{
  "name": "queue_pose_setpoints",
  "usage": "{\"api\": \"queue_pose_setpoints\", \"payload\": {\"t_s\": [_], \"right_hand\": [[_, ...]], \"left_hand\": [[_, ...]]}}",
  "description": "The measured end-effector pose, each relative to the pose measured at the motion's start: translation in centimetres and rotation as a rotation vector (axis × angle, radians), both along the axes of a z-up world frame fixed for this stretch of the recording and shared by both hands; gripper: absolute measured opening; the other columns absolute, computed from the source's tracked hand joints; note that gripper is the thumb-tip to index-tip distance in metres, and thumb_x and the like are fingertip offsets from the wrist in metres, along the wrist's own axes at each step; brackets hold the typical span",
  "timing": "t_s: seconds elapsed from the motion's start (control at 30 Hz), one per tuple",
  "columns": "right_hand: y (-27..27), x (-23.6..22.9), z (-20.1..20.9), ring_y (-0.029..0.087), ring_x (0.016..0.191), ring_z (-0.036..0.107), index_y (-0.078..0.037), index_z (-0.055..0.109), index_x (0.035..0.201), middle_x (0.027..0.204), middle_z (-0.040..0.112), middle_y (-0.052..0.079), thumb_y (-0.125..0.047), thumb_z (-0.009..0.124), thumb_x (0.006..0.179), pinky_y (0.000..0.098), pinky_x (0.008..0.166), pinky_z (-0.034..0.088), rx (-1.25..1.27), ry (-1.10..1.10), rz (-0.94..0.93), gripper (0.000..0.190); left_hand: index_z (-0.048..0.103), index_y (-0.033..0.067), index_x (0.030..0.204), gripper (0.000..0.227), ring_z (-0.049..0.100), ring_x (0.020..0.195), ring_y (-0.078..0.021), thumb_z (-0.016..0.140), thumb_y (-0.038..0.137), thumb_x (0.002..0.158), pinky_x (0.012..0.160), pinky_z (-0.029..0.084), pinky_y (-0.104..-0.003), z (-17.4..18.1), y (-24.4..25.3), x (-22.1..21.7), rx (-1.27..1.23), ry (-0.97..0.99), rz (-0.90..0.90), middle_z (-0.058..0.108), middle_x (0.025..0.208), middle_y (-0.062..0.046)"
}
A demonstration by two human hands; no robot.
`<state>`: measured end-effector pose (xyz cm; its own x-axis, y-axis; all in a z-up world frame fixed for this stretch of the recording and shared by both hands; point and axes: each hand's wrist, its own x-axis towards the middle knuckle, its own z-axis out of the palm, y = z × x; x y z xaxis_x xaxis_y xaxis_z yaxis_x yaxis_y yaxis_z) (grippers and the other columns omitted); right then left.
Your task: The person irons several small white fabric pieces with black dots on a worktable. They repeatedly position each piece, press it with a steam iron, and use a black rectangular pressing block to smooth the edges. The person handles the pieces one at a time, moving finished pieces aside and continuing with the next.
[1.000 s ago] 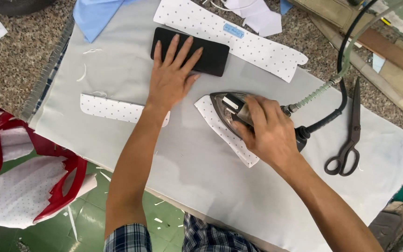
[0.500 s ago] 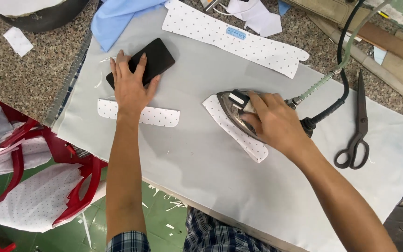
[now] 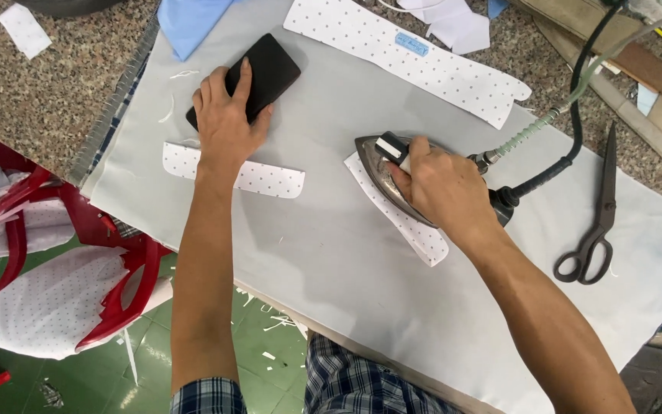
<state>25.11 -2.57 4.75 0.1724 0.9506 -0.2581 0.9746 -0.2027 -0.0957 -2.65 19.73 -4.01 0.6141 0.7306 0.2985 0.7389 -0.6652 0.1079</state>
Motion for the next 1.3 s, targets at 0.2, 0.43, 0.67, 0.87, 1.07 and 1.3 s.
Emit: {"api": "queue_pose_setpoints", "payload": {"t_s": [0.2, 0.43, 0.67, 0.87, 1.07, 1.3], "right_hand": [[-1.8, -0.4, -0.7, 0.041, 0.046, 0.06, -0.005, 0.05, 0.094, 0.059, 0.062, 0.009, -0.056, 0.049, 0.107, 0.0492, 0.04, 0.048, 0.041, -0.058, 0.054, 0.053], [-1.4, -0.3, 0.4, 0.049, 0.062, 0.064, -0.002, 0.052, 0.106, 0.077, 0.068, 0.017, -0.062, 0.049, 0.104, 0.0569, 0.052, 0.051, -0.052, 0.121, -0.017, 0.06], [-1.5, -0.4, 0.1, 0.048, 0.055, 0.061, -0.002, 0.05, 0.098, 0.069, 0.065, 0.015, -0.056, 0.049, 0.106, 0.0558, 0.044, 0.048, -0.022, 0.098, -0.015, 0.054], [-1.4, -0.4, 0.0, 0.049, 0.059, 0.062, -0.002, 0.05, 0.099, 0.073, 0.066, 0.016, -0.057, 0.047, 0.107, 0.0564, 0.046, 0.048, -0.048, 0.123, -0.025, 0.056], [-1.3, -0.4, -0.3, 0.046, 0.059, 0.064, -0.003, 0.051, 0.1, 0.074, 0.067, 0.015, -0.055, 0.046, 0.107, 0.0546, 0.047, 0.05, -0.053, 0.109, -0.014, 0.053], [-1.0, -0.5, 3.2, 0.036, 0.064, 0.075, -0.005, 0.058, 0.094, 0.068, 0.068, 0.017, -0.046, 0.053, 0.102, 0.043, 0.06, 0.059, 0.052, 0.114, 0.052, 0.042]], "left_hand": [[0.057, 0.0088, 0.145, 0.067, 0.051, 0.106, -0.0329, 0.073, 0.049, 0.095, 0.089, 0.049, -0.044, -0.6, -1.6, 1.8, -0.032, -0.106, 0.032, 0.048, 0.119, -0.017], [0.06, 0.0086, 0.143, 0.064, 0.054, 0.105, -0.032, 0.075, 0.048, 0.094, 0.085, 0.051, -0.046, -1.0, -1.5, 1.8, 0.012, -0.178, 0.003, 0.05, 0.119, -0.015], [0.06, 0.0105, 0.143, 0.064, 0.054, 0.102, -0.0316, 0.074, 0.049, 0.094, 0.084, 0.05, -0.045, -0.9, -1.5, 1.7, -0.004, -0.182, 0.02, 0.05, 0.119, -0.014], [0.06, 0.0107, 0.144, 0.065, 0.053, 0.104, -0.0314, 0.074, 0.05, 0.094, 0.086, 0.051, -0.045, -1.0, -1.5, 1.6, -0.01, -0.169, 0.023, 0.05, 0.12, -0.014], [0.06, 0.01, 0.143, 0.065, 0.055, 0.103, -0.0316, 0.076, 0.048, 0.093, 0.085, 0.051, -0.046, -0.7, -1.6, 1.7, -0.001, -0.172, 0.006, 0.052, 0.118, -0.015], [0.075, 0.0236, 0.127, 0.035, 0.059, 0.103, -0.0186, 0.072, 0.045, 0.099, 0.089, 0.043, -0.036, -1.7, -0.8, 2.6, 0.058, -0.139, -0.247, 0.056, 0.107, -0.002]]}}
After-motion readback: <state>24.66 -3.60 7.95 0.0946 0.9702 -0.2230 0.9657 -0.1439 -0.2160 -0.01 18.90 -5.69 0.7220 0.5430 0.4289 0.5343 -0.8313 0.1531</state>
